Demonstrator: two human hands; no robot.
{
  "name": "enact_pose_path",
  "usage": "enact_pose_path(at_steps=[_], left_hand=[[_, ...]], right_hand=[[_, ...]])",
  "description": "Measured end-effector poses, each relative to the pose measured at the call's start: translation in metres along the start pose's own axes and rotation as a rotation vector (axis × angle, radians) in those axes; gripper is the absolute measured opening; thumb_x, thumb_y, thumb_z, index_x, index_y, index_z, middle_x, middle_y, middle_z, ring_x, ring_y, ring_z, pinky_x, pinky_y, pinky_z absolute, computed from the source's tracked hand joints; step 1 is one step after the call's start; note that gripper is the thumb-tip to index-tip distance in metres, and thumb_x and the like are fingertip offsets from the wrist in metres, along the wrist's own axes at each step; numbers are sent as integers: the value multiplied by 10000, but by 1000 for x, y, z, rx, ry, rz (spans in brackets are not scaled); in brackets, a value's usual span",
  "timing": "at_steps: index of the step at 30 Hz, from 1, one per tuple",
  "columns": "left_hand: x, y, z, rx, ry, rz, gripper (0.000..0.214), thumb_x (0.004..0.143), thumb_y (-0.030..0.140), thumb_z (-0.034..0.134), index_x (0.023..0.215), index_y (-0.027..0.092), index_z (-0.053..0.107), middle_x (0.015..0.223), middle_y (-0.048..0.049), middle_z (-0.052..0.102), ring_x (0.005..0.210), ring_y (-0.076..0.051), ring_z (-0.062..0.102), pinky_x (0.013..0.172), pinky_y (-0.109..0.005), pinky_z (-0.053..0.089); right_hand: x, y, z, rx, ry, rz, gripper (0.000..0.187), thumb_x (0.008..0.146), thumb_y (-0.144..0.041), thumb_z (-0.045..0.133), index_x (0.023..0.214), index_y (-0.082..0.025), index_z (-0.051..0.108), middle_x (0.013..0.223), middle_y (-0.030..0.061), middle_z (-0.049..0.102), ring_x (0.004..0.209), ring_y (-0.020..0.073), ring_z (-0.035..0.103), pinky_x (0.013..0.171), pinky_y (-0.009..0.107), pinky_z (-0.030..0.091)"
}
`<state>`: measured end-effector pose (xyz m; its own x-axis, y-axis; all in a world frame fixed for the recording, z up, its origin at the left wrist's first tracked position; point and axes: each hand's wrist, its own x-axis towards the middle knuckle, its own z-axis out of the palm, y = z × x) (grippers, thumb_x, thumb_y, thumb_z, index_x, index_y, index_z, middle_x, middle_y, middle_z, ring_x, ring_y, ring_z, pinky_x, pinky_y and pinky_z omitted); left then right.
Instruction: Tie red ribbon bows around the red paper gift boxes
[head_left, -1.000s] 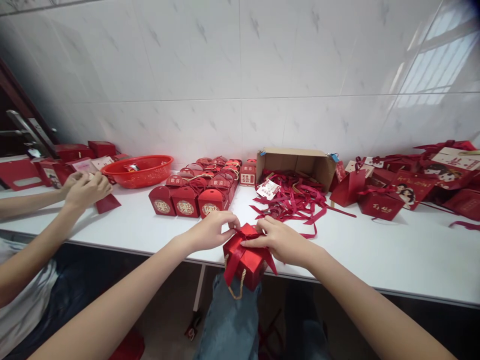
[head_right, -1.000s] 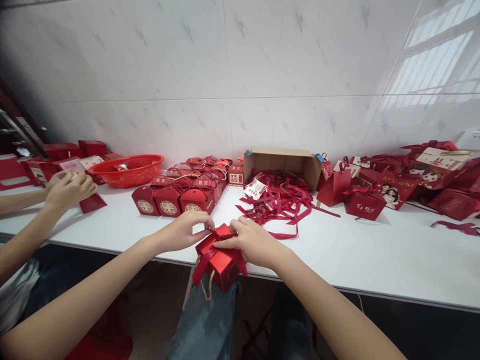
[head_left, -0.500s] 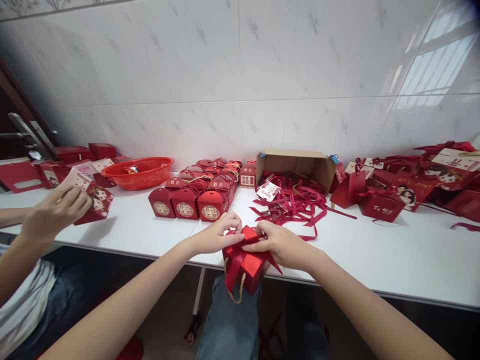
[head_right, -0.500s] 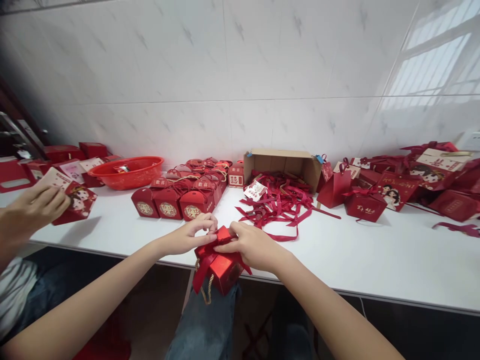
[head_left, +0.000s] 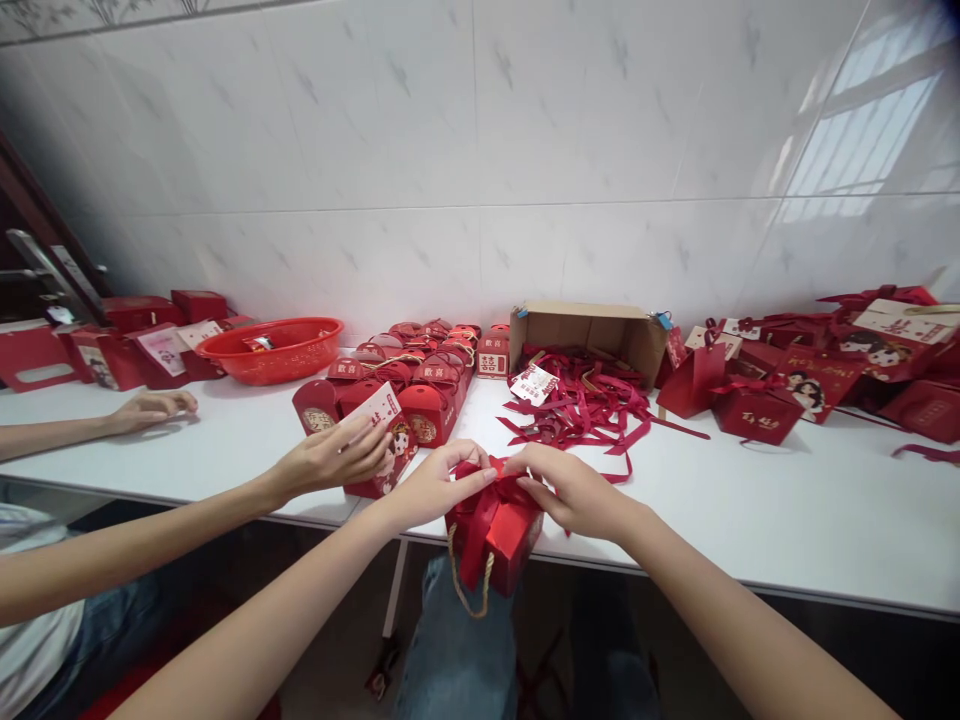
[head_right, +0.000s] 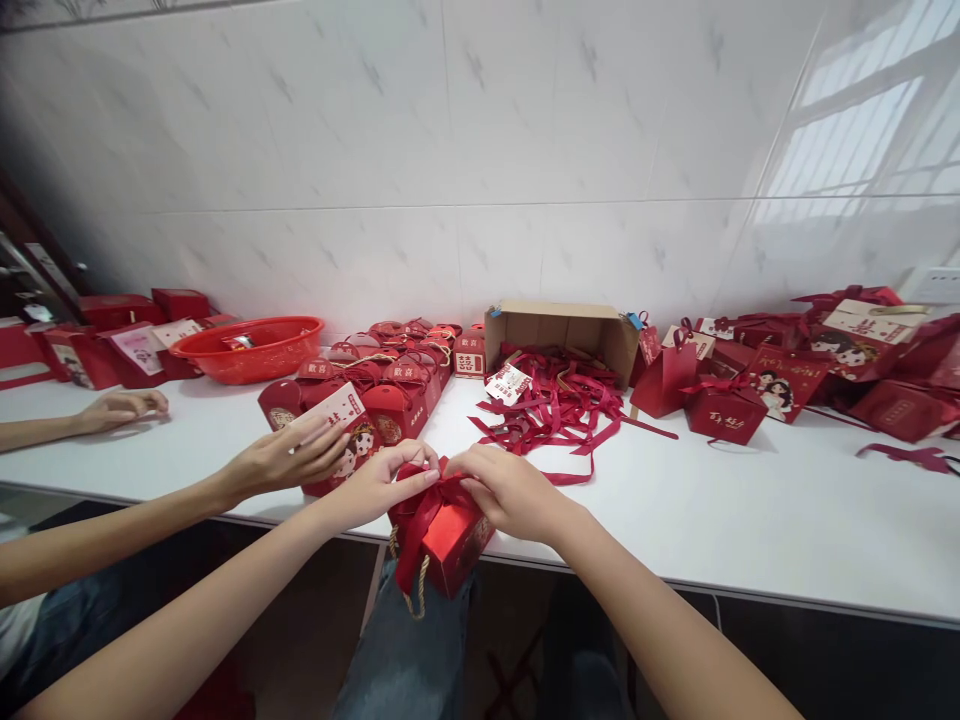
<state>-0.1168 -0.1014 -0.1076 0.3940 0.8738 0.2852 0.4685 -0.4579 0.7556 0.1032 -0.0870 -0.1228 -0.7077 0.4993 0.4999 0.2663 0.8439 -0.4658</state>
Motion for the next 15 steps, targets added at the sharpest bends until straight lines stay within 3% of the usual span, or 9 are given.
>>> enact_pose_path(at_steps=[4, 8, 15], left_hand=[[4, 1, 9, -79, 57, -84, 298, 798, 400, 586, 617, 169, 538, 799, -34, 663, 746, -163, 598, 735, -286, 465], [6, 2, 16, -135, 103, -145, 284, 740, 384, 641, 588, 157, 568, 752, -53, 676, 837, -214, 621, 770, -315, 457], [7, 2, 22, -208, 147, -193, 514, 661, 335, 695, 474, 227, 229, 640, -41, 666, 972, -264, 623, 822, -347, 452]], right_hand=[[3, -1, 3, 142, 164, 156, 139, 844, -137, 505, 956, -212, 469, 871, 24, 596, 773, 149, 555, 685, 278, 447], [5, 4, 8, 277, 267, 244, 143, 820, -187, 547, 904, -217, 435, 832, 14, 587, 744, 152, 563, 657, 287, 454], [-3, 15, 15, 435, 374, 328, 218, 798, -231, 597, 874, -226, 393, 768, -7, 576, 728, 157, 578, 686, 313, 464]])
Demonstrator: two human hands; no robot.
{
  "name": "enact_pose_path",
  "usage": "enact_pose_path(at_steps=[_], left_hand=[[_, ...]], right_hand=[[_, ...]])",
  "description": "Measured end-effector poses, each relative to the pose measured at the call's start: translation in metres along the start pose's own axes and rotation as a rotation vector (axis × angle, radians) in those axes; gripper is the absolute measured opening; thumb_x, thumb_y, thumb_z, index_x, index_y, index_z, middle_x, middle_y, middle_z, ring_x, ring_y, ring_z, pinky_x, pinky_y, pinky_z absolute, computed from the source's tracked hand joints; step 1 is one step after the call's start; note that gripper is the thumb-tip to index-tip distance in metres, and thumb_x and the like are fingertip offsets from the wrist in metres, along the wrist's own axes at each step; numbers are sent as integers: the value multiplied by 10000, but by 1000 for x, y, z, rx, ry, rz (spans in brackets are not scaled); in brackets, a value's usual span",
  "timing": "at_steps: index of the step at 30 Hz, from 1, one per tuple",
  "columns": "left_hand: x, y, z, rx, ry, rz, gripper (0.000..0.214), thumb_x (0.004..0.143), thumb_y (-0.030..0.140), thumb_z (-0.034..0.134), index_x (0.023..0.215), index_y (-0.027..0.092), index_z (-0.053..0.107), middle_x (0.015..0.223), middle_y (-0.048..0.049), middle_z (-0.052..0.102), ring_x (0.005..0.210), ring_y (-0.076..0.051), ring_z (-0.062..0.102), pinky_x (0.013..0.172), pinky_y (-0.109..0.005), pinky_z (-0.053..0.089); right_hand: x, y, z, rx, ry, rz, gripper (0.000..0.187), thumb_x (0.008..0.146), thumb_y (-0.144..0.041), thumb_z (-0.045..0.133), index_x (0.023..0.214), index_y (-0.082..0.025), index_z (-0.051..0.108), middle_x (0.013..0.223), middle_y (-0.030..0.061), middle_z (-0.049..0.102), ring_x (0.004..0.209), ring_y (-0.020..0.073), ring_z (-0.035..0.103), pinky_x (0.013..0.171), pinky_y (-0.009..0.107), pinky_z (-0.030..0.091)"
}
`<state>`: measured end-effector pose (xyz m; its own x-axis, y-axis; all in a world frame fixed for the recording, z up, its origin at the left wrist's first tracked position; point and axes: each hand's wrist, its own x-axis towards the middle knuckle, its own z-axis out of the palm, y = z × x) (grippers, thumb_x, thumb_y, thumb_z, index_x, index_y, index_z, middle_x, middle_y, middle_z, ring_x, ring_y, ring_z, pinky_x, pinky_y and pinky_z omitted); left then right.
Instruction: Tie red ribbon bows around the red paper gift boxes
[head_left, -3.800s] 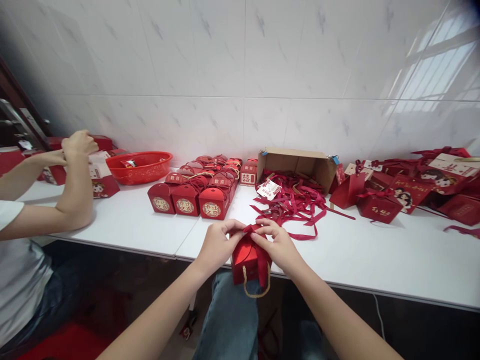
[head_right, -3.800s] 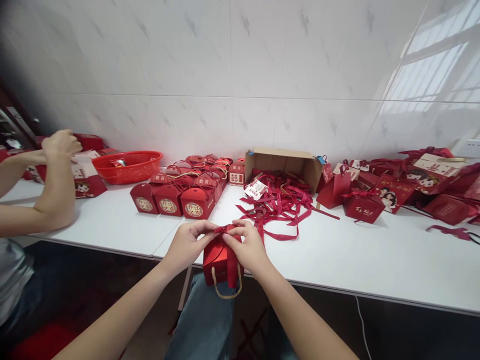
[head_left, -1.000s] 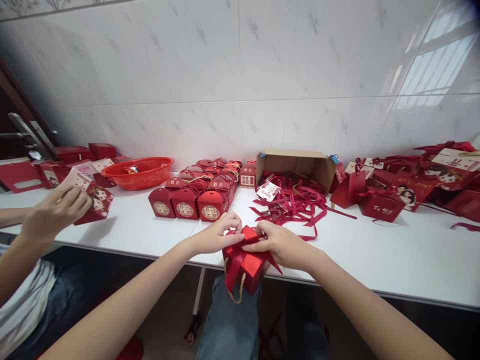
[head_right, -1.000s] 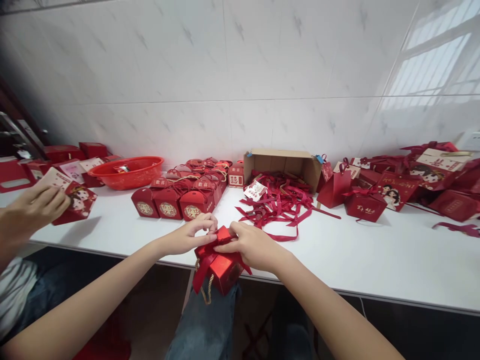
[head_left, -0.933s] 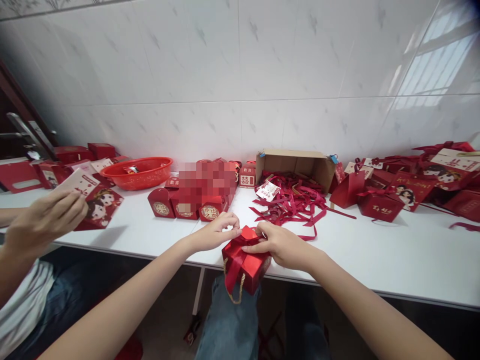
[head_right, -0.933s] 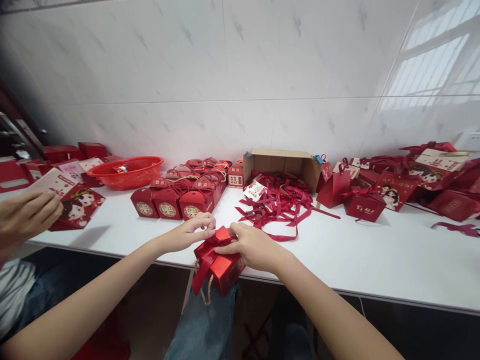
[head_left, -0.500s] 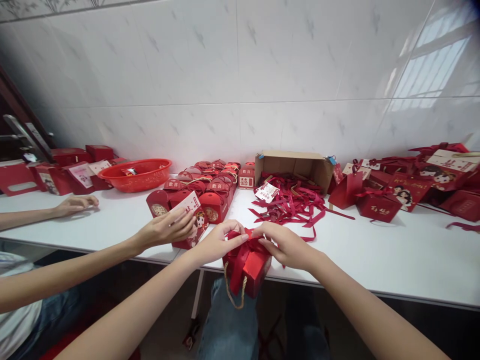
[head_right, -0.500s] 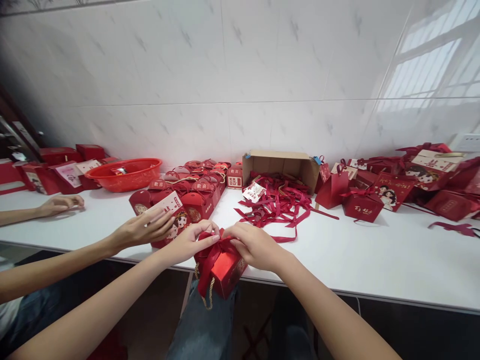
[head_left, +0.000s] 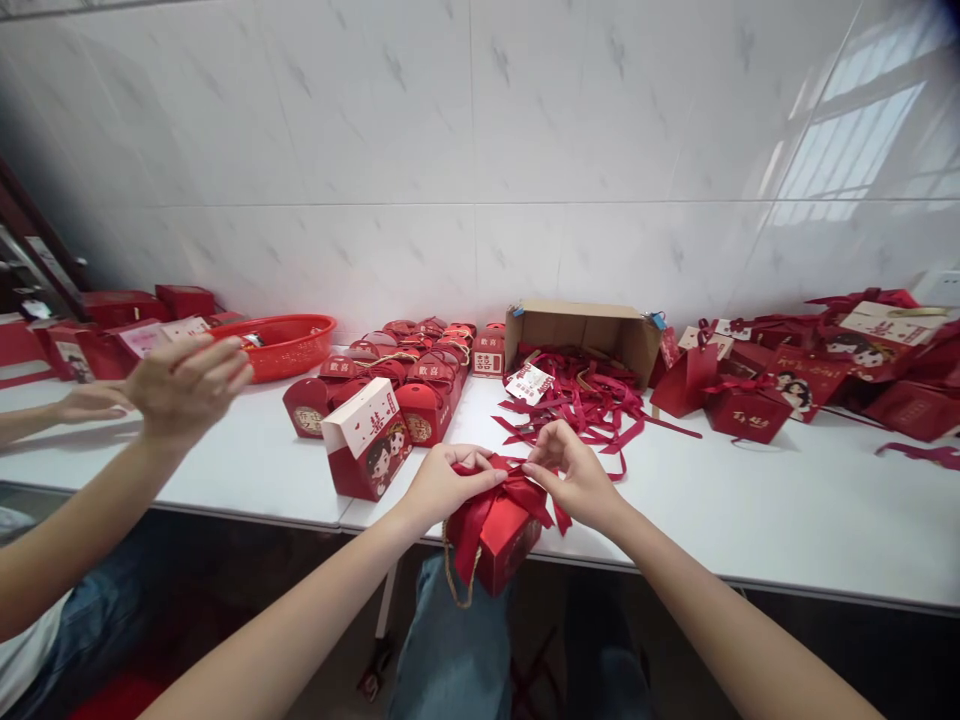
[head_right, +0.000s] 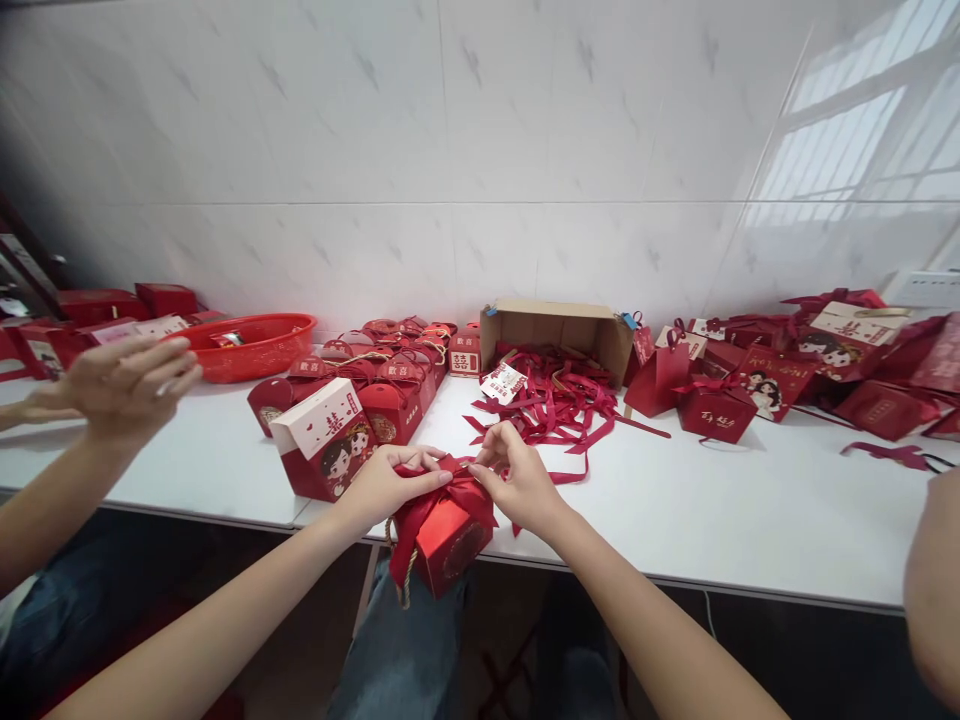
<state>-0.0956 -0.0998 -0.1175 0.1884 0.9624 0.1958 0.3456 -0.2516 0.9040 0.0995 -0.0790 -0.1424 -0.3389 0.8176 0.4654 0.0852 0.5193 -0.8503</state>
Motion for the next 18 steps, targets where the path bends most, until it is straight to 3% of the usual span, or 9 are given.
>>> enact_pose_path(at_steps=[5, 12, 18], left_hand=[[-2, 1, -3, -1, -26, 0, 540, 619, 298, 732, 469, 238, 217, 646, -56, 706, 1075, -286, 597, 936, -381, 407], [-4, 2, -2, -30, -14, -1, 535, 674, 346, 684, 496, 237, 192, 700, -54, 709, 1017, -278, 630, 902, -373, 437], [-3, 5, 2, -21, -15, 10, 540, 670, 335, 678, 505, 247, 172, 556, -31, 650, 1024, -269, 625, 920, -358, 428]], right_hand=[[-3, 8, -6, 43, 76, 45, 256, 795, -253, 614, 847, -232, 364, 732, -18, 579, 699, 153, 572, 665, 306, 449], [-4, 7, -9, 56, 48, 27, 237, 801, -270, 618, 861, -227, 392, 739, -18, 562, 707, 153, 556, 673, 307, 442], [-5, 7, -10, 30, 122, 45, 254, 780, -267, 631, 817, -228, 383, 705, -26, 567, 672, 153, 542, 617, 284, 397]])
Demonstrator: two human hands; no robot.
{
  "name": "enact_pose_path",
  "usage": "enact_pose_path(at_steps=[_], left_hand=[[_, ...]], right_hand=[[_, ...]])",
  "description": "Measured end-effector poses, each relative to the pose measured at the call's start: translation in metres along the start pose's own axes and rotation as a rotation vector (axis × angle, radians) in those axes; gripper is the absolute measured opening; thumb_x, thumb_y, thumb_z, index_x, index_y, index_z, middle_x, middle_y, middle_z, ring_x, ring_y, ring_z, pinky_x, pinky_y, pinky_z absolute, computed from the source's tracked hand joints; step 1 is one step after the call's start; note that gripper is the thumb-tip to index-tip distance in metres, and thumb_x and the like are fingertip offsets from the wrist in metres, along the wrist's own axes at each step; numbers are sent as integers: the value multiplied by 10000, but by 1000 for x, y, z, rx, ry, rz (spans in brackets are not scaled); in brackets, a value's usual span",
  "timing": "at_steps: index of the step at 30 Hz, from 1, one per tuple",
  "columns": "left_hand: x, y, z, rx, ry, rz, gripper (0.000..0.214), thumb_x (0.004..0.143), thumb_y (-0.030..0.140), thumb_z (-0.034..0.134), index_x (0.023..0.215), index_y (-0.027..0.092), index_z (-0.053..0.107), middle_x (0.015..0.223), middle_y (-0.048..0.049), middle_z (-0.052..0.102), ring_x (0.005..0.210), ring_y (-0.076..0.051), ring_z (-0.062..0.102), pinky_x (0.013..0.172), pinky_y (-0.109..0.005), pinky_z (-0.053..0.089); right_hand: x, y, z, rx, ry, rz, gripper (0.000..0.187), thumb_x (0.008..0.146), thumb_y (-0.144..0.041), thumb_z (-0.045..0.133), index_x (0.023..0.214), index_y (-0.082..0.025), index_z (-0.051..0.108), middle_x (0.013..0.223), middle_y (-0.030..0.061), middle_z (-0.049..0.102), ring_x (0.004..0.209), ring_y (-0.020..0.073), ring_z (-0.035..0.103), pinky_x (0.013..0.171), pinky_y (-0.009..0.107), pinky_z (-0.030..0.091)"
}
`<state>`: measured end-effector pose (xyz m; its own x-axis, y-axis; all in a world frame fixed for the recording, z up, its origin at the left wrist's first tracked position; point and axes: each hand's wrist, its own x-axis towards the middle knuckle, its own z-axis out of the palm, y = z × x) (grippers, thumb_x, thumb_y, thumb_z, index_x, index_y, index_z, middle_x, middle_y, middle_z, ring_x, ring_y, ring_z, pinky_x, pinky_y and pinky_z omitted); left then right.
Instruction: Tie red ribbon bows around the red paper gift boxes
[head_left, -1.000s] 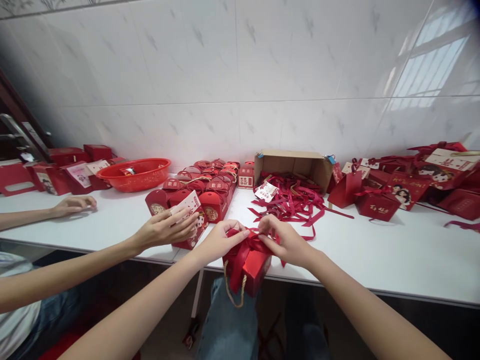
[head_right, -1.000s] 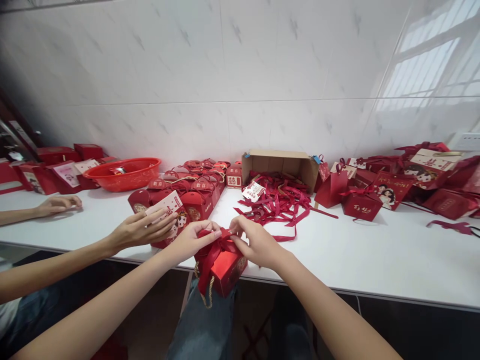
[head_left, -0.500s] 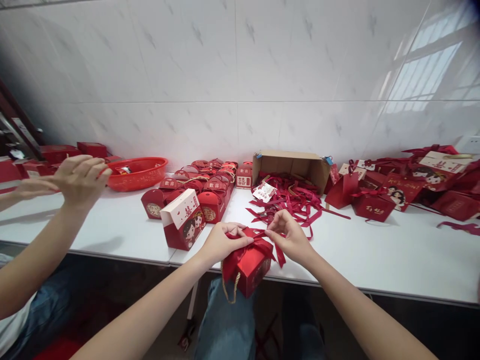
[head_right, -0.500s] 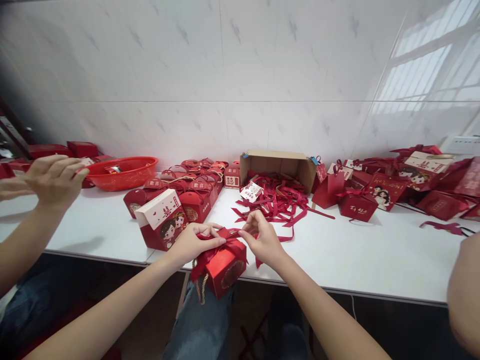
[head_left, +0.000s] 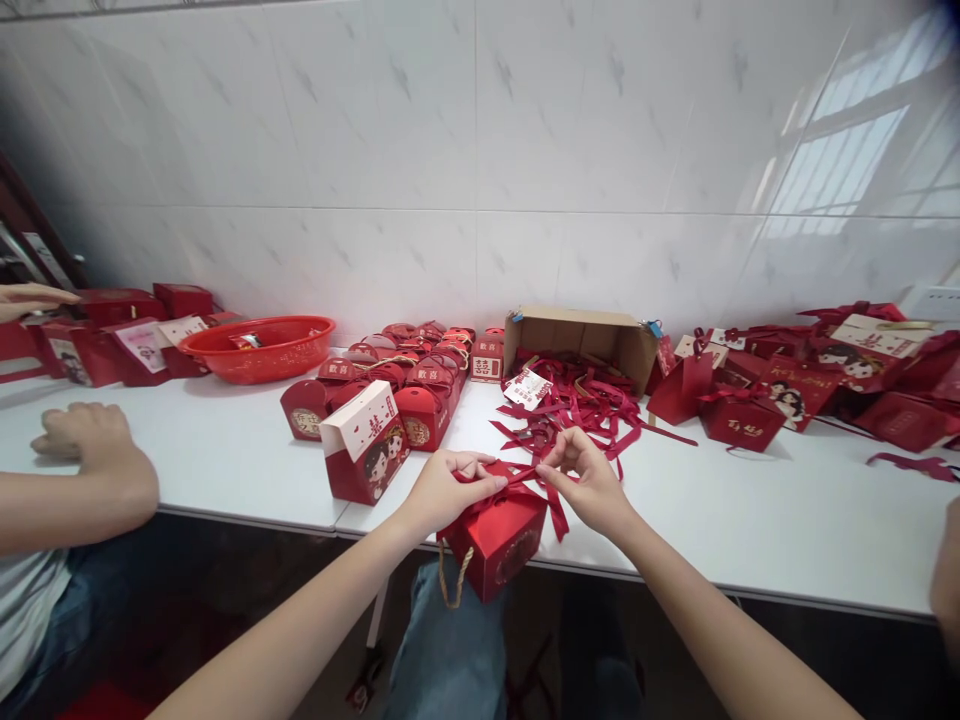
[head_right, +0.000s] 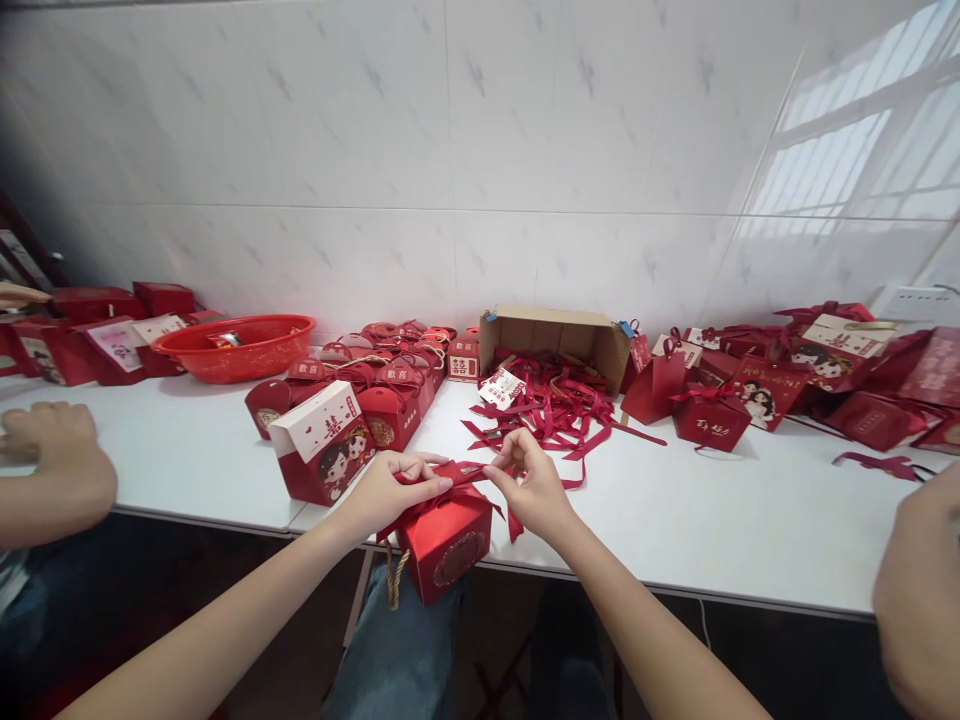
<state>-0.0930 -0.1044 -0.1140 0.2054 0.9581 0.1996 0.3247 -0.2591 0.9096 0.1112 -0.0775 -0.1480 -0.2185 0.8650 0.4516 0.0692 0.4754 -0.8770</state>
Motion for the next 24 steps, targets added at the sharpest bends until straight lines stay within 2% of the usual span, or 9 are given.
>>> enact_pose_path(at_steps=[4, 7, 12, 15, 17, 18, 21, 22, 24], left_hand=[[-1, 2, 1, 23, -15, 29, 541, 659, 318, 687, 488, 246, 178, 529, -23, 626, 1024, -273, 627, 877, -345, 438], [-2, 0, 1, 38, -11, 48, 542, 655, 312, 694, 468, 244, 190, 523, -28, 622, 1017, -287, 631, 841, -352, 439], [-2, -5, 1, 14, 22, 31, 530, 628, 300, 734, 452, 237, 238, 561, -42, 655, 1046, -302, 623, 906, -387, 412], [-2, -5, 0, -33, 11, 16, 451, 639, 333, 747, 463, 219, 347, 643, -62, 695, 1066, -301, 617, 897, -384, 436], [-3, -7, -2, -107, 2, 16, 381, 684, 382, 722, 537, 202, 421, 793, -76, 732, 1065, -284, 623, 903, -383, 448], [-3, -10, -3, -181, 10, 21, 341, 718, 413, 693, 603, 196, 456, 904, -81, 736, 1068, -270, 625, 911, -383, 451], [-2, -28, -5, -423, 128, 34, 342, 802, 535, 557, 885, 205, 516, 1163, -97, 670, 1076, -243, 627, 933, -401, 456], [-1, -37, -6, -455, 187, 30, 400, 809, 579, 511, 953, 206, 513, 1174, -109, 661, 1066, -245, 632, 924, -406, 462], [2, -58, -9, -421, 274, 9, 485, 794, 639, 460, 958, 186, 520, 1103, -128, 680, 1011, -251, 650, 903, -404, 469]], right_hand=[[3, -1, 0, 2, 79, -23, 284, 755, -262, 640, 759, -229, 358, 650, -47, 543, 619, 135, 494, 591, 265, 366], [4, -4, 0, -2, 77, -27, 309, 749, -262, 628, 714, -233, 323, 618, -56, 523, 596, 130, 466, 589, 262, 366], [-2, -6, -3, -83, 53, -38, 330, 774, -248, 603, 679, -232, 288, 627, -46, 511, 617, 136, 472, 605, 267, 376], [-6, 0, -10, -108, -11, -58, 254, 830, -290, 580, 723, -225, 358, 694, -26, 527, 673, 141, 489, 653, 277, 393], [-8, 8, -17, -57, -124, -75, 176, 856, -361, 563, 868, -222, 455, 807, 3, 553, 733, 147, 510, 694, 289, 419], [-9, 12, -21, -21, -200, -74, 264, 839, -408, 588, 998, -228, 477, 901, 24, 566, 759, 150, 521, 706, 295, 435], [-11, 22, -25, 27, -449, -22, 881, 641, -484, 772, 1360, -297, 299, 1294, 102, 468, 901, 182, 568, 761, 321, 486], [-12, 24, -23, 12, -518, -6, 1050, 560, -466, 825, 1412, -321, 228, 1394, 114, 387, 1004, 209, 564, 817, 338, 488], [-14, 27, -16, -31, -602, 3, 1201, 490, -404, 869, 1453, -341, 153, 1486, 110, 276, 1234, 260, 455, 968, 381, 425]])
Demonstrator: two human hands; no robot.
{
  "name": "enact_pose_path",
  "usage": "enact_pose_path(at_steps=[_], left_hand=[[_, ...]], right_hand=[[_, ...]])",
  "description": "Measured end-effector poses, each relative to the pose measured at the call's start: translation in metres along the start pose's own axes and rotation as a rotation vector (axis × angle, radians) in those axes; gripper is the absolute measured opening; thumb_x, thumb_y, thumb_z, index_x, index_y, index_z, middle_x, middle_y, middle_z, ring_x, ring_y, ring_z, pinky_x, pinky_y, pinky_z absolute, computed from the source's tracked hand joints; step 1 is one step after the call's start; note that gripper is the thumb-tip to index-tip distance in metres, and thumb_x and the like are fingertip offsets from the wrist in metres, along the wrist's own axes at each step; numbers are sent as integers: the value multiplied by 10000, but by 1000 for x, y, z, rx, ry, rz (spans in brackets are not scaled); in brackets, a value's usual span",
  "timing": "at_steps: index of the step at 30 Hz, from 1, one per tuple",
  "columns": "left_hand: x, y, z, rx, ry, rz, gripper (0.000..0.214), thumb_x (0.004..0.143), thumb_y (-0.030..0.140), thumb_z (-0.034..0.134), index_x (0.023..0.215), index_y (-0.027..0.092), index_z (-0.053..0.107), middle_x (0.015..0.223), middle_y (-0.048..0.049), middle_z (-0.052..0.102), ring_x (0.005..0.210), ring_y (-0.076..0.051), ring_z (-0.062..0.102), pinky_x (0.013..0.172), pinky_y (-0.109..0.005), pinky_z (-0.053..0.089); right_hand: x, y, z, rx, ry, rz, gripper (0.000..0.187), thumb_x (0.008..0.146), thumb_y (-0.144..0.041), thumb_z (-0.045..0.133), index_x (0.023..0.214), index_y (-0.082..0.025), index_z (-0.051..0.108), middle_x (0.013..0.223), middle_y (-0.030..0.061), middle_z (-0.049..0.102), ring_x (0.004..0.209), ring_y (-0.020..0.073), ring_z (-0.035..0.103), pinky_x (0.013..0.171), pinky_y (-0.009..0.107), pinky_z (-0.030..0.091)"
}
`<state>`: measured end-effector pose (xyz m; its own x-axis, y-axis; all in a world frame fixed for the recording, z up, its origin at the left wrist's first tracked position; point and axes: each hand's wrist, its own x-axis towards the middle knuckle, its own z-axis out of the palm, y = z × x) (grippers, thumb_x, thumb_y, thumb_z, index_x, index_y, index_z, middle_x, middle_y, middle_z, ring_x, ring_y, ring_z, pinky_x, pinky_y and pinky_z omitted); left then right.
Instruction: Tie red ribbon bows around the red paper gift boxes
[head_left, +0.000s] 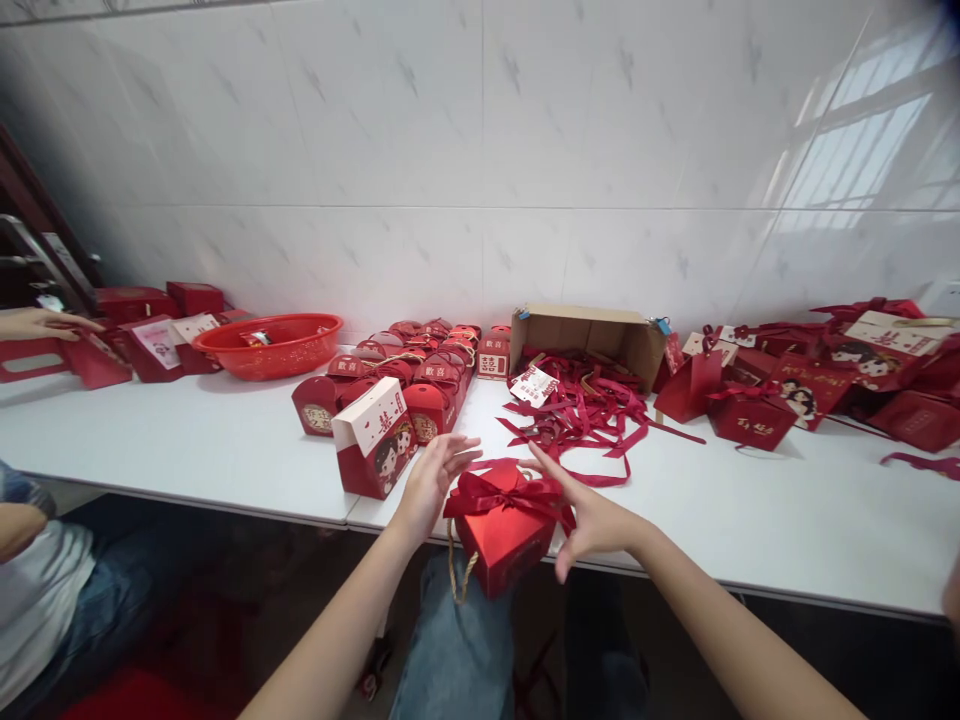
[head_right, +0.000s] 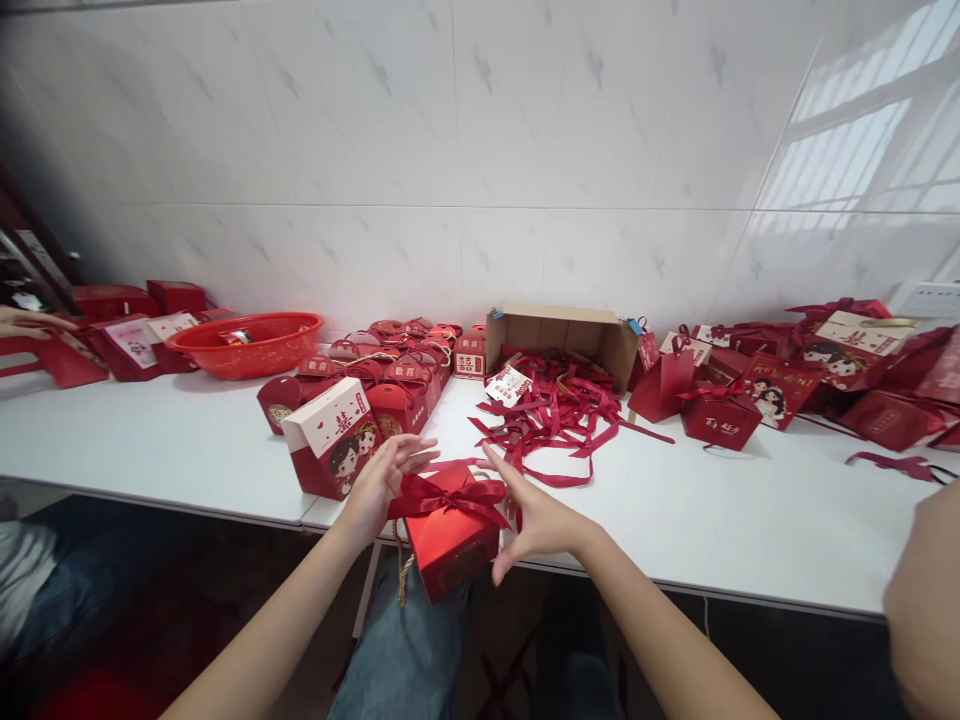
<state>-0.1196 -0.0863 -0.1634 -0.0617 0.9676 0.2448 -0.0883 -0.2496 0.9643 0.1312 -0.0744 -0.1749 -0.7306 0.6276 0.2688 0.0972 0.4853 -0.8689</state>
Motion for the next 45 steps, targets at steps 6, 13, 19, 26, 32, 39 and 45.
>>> enact_pose_path(at_steps=[6, 13, 19, 26, 32, 39, 45], left_hand=[[9, -34, -19, 193, 61, -25, 394, 608, 479, 714, 821, 180, 571, 775, -46, 685, 797, -233, 662, 773, -347, 488], [6, -41, -13, 331, 36, -1, 210, 620, 328, 698, 766, 199, 619, 787, -31, 669, 825, -240, 630, 797, -336, 466], [10, -51, -18, 341, 54, 9, 209, 639, 329, 685, 775, 195, 601, 775, -24, 669, 818, -238, 641, 783, -311, 480], [8, -48, -21, 316, 90, 37, 261, 713, 411, 633, 809, 173, 589, 773, -32, 649, 778, -194, 638, 756, -303, 489], [13, -51, -22, 331, 96, 33, 297, 693, 433, 667, 809, 166, 610, 781, -36, 648, 770, -195, 627, 754, -311, 484], [13, -51, -23, 362, 94, 26, 304, 692, 452, 671, 802, 175, 610, 804, -37, 649, 828, -215, 625, 811, -336, 475], [14, -52, -24, 408, 84, 54, 294, 708, 456, 650, 790, 176, 614, 791, -44, 658, 822, -219, 634, 781, -327, 489]], right_hand=[[7, -4, 19, 124, 91, 48, 990, 698, -294, 742, 1471, -348, 125, 1284, 87, 470, 876, 150, 598, 781, 308, 505], [2, -6, 31, 152, 152, 98, 664, 656, -294, 760, 1266, -256, 499, 776, -38, 452, 608, 93, 411, 595, 237, 418], [-2, -6, 55, 315, 244, 126, 359, 664, -345, 735, 706, -220, 402, 651, -68, 335, 567, 87, 323, 539, 220, 342], [-33, -18, 28, 220, 658, 124, 420, 692, -418, 721, 652, -225, 351, 568, -72, 346, 484, 100, 423, 487, 246, 396], [-77, 5, -30, -86, 1464, 68, 311, 783, -427, 637, 901, -211, 448, 904, 48, 590, 789, 183, 643, 736, 344, 540], [-91, 55, -19, -738, 1038, 441, 313, 789, -306, 547, 1059, -174, 637, 1313, 163, 505, 1179, 327, 511, 987, 518, 400], [-89, 54, -13, -934, 798, 552, 355, 870, -277, 439, 1163, -230, 636, 1315, 100, 552, 1256, 307, 460, 1023, 517, 349]])
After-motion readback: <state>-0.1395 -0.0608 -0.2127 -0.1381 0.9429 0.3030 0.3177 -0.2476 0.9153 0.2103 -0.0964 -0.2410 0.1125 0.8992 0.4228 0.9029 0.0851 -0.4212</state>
